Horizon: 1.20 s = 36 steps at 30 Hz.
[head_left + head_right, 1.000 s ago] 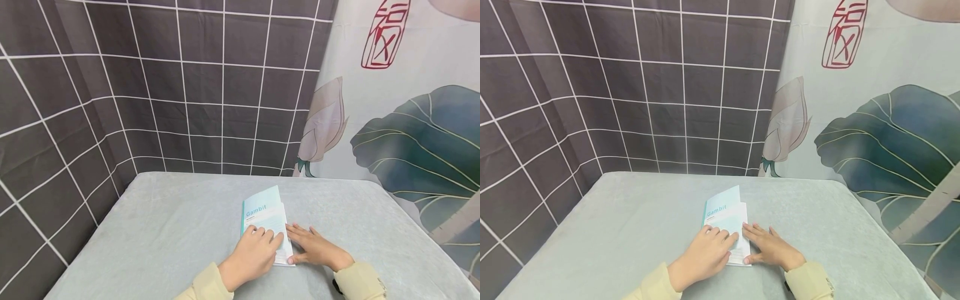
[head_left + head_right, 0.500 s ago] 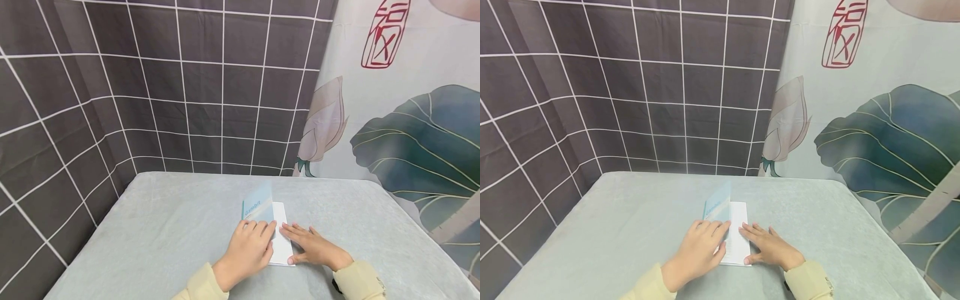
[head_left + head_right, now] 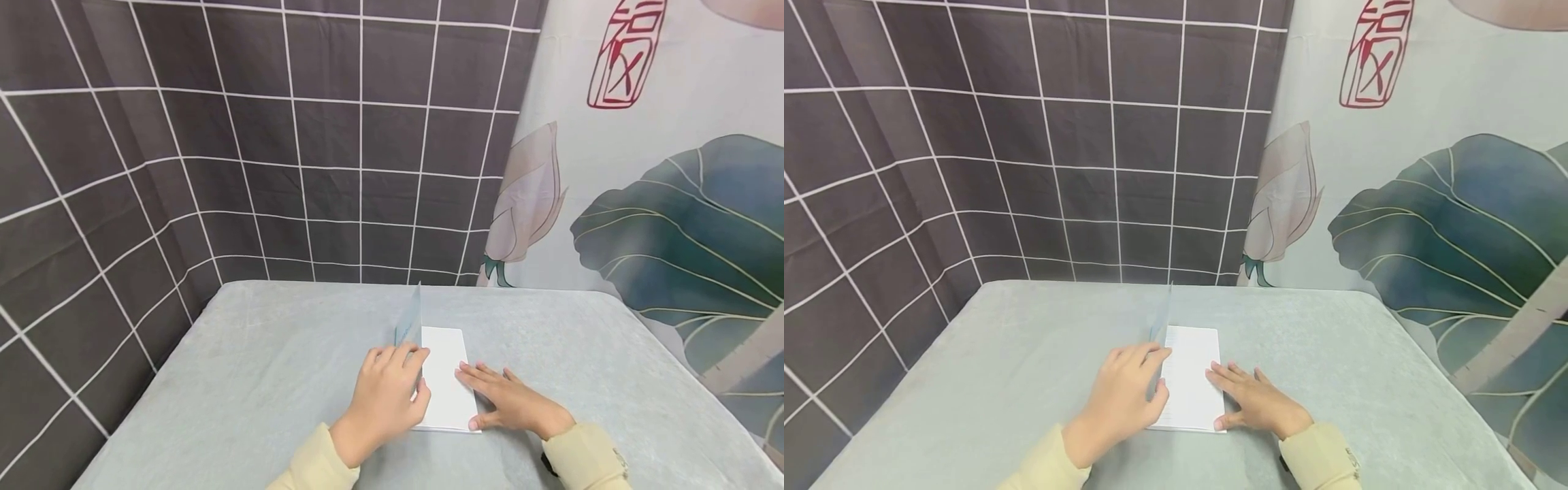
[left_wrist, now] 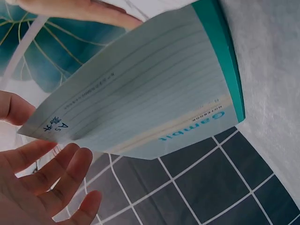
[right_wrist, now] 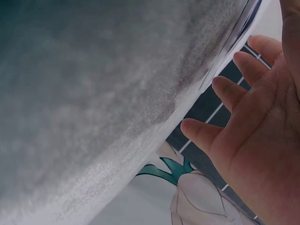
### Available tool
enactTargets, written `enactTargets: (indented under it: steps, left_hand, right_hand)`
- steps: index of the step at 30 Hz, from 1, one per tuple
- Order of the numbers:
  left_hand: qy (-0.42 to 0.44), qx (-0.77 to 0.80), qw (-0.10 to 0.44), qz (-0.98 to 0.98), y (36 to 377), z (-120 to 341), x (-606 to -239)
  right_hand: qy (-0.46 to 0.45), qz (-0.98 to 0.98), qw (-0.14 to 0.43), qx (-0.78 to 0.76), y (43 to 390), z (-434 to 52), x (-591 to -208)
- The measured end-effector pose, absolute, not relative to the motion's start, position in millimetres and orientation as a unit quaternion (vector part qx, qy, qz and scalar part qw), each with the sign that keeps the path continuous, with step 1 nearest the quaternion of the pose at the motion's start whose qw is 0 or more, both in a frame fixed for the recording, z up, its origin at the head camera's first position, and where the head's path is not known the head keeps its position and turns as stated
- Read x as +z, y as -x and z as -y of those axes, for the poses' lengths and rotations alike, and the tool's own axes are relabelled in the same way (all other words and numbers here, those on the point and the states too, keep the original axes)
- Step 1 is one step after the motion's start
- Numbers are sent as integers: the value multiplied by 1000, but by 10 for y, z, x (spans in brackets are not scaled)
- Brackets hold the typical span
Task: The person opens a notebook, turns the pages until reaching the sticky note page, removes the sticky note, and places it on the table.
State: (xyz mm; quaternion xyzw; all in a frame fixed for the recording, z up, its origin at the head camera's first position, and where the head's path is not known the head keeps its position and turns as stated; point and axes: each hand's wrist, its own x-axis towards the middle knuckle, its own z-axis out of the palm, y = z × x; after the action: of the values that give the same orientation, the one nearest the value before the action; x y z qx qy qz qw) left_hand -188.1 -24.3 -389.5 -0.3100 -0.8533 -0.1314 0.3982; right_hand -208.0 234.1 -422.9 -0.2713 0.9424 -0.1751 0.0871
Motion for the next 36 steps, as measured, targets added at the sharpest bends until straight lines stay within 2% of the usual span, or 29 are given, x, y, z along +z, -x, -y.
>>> enactTargets:
  steps: [8, 14, 20, 26, 31, 36]
  left_hand:
    - [276, -185, 392, 858, 1947, 391, -3796]
    - [238, -214, 352, 880, 1973, 514, -3721]
    - [199, -257, 297, 898, 2029, 667, -3657]
    - [154, -329, 218, 906, 2174, 852, -3668]
    - [114, -361, 166, 910, 2364, 1035, -3754]
    - [111, -368, 115, 916, 2550, 1233, -3891]
  right_hand:
    - [268, -939, 107, -185, 2094, -2334, -4242]
    - [270, -938, 112, -188, 2111, -2341, -4245]
    - [276, -934, 118, -192, 2134, -2342, -4232]
    - [276, -932, 132, -194, 2170, -2336, -4230]
    - [282, -927, 146, -200, 2198, -2325, -4213]
    - [283, -925, 151, -204, 2237, -2331, -4222]
